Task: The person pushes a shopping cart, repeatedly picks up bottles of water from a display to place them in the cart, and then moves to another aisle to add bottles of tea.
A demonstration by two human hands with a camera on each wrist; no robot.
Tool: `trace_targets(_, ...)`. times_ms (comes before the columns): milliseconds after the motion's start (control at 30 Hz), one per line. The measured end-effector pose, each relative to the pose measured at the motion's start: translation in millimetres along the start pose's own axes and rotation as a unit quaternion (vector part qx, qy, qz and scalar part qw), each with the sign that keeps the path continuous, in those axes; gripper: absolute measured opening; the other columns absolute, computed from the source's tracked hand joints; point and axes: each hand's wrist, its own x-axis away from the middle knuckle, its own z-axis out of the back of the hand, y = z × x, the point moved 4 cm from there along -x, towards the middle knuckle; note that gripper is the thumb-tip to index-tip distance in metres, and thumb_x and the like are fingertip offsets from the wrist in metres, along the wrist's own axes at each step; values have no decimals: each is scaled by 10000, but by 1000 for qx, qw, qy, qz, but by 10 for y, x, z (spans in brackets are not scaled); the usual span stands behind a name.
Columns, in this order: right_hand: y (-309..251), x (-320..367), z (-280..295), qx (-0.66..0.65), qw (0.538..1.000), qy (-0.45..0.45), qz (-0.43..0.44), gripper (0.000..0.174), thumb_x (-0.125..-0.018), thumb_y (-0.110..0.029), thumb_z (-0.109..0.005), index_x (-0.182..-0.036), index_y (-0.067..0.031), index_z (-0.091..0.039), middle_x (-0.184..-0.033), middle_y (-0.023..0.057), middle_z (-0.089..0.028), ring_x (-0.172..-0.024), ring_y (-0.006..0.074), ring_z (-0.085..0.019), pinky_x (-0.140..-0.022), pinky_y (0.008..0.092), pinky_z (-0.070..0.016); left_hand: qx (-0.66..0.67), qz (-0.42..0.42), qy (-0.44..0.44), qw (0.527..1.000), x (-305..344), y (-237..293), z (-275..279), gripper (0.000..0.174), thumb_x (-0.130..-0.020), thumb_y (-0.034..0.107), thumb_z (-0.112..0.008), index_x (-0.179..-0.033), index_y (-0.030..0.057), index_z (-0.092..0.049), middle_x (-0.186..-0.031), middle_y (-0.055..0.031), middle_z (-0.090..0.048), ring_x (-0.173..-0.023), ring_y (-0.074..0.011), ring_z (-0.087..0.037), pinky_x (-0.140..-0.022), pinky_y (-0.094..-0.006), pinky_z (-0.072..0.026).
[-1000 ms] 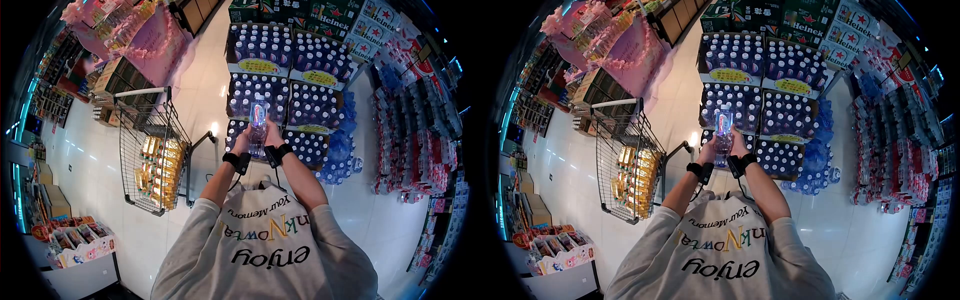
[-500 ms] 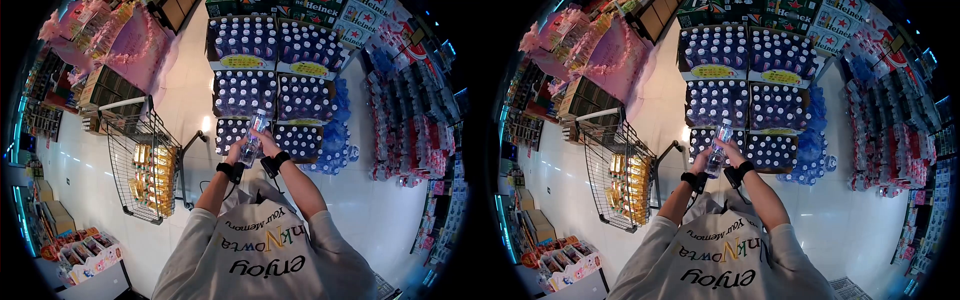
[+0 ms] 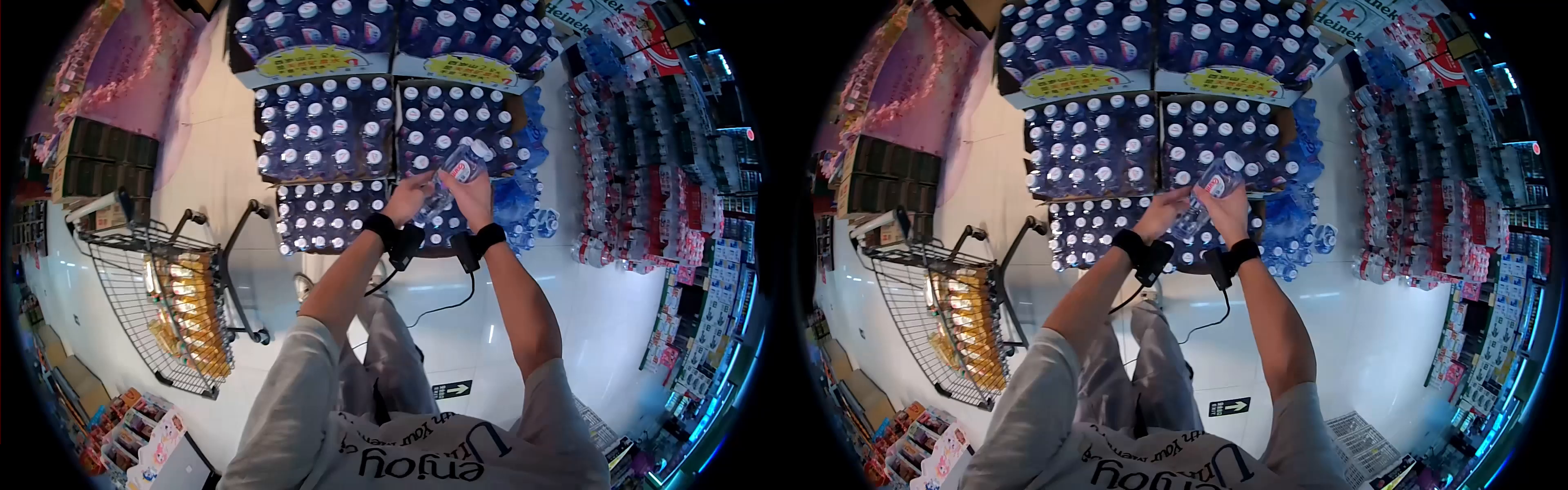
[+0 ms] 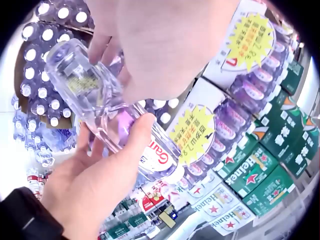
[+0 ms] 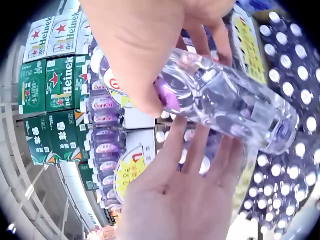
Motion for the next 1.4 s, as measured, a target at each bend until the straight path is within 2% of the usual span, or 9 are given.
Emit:
trace_targets(100, 81, -420, 222, 134, 988, 43, 58, 661, -590, -246, -773, -1089, 27, -435, -992, 158, -586, -900, 267, -581, -792, 335, -447, 89, -13, 36, 995, -423, -84, -152, 412, -833, 72, -454, -1230, -35, -425, -1149, -123, -523, -1066, -179, -475, -927, -274, -330)
trace_targets(233, 305, -635, 266, 119, 989, 70, 45, 699, -577, -246, -780, -1108, 32, -420, -965, 175, -590, -899, 273, -585, -797, 339, -448, 53, -25, -5, 998, -671, -165, -240, 451, -813, 38, -462, -1248, -52, -383, -1223, -155, -466, -1129, -203, -439, -967, -293, -307)
trace_targets(433, 508, -563, 137, 116, 974, 100, 167, 713, -565, -206, -791, -1088, 75, -397, -998, 200, -570, -904, 257, -579, -793, 341, -449, 29, 11, -6, 999, -760, -431, -250, 530, -767, -37, -454, -1284, -23, -341, -1304, -164, -380, -1222, -248, -351, -977, -303, -298)
trace_targets(867, 829, -607, -76, 84, 992, 45, 88, 597, -594, -65, -744, -1090, 9, -421, -992, 175, -561, -917, 244, -561, -800, 334, -447, 102, 21, -18, 994, -973, -940, -231, 766, -665, -143, -432, -1359, -3, -140, -1316, -151, -355, -1232, -242, -344, -921, -282, -343)
trace_targets(967, 1096, -673, -96, 72, 992, 54, 93, 561, -594, -72, -743, -1067, -11, -448, -987, 156, -537, -924, 268, -548, -804, 347, -438, 93, 23, -23, 995, -1047, -1213, -215, 781, -663, -147, -430, -1366, 11, -129, -1321, -149, -350, -1237, -248, -336, -918, -289, -347)
trace_targets(1033, 1103, -671, -114, 230, 963, 57, 130, 512, -593, -84, -748, -1024, -17, -480, -985, 146, -491, -919, 298, -520, -806, 357, -426, 67, 21, -24, 997, -1076, -1324, -209, 794, -662, -145, -437, -1371, 25, -123, -1326, -149, -346, -1242, -257, -326, -909, -291, -354)
trace_targets(1233, 1268, -635, -135, 157, 983, 41, 89, 511, -628, -67, -727, -1060, -9, -461, -1029, 149, -454, -940, 290, -503, -807, 351, -426, 76, -24, 20, 997, -886, -1420, -202, 677, -686, -91, -396, -1336, 6, -235, -1287, -165, -385, -1178, -228, -388, -979, -305, -299)
trace_targets(1333, 1371, -400, -140, 51, 996, 74, 4, 576, -718, -37, -655, -1196, 8, -337, -1090, 180, -469, -968, 254, -509, -780, 331, -443, 135, 104, 6, 985, -503, -1448, -87, 560, -730, -59, -456, -1273, 10, -342, -1191, -109, -487, -1072, -218, -478, -886, -315, -382)
trace_targets(1400, 1690, -100, -151, 94, 992, 72, -43, 476, -743, -29, -615, -1157, 22, -385, -1064, 175, -480, -919, 253, -518, -784, 333, -443, 151, 158, 32, 975, -38, -1493, 103, 474, -762, -6, -468, -1231, 17, -401, -1127, -92, -535, -1019, -202, -515, -843, -323, -408)
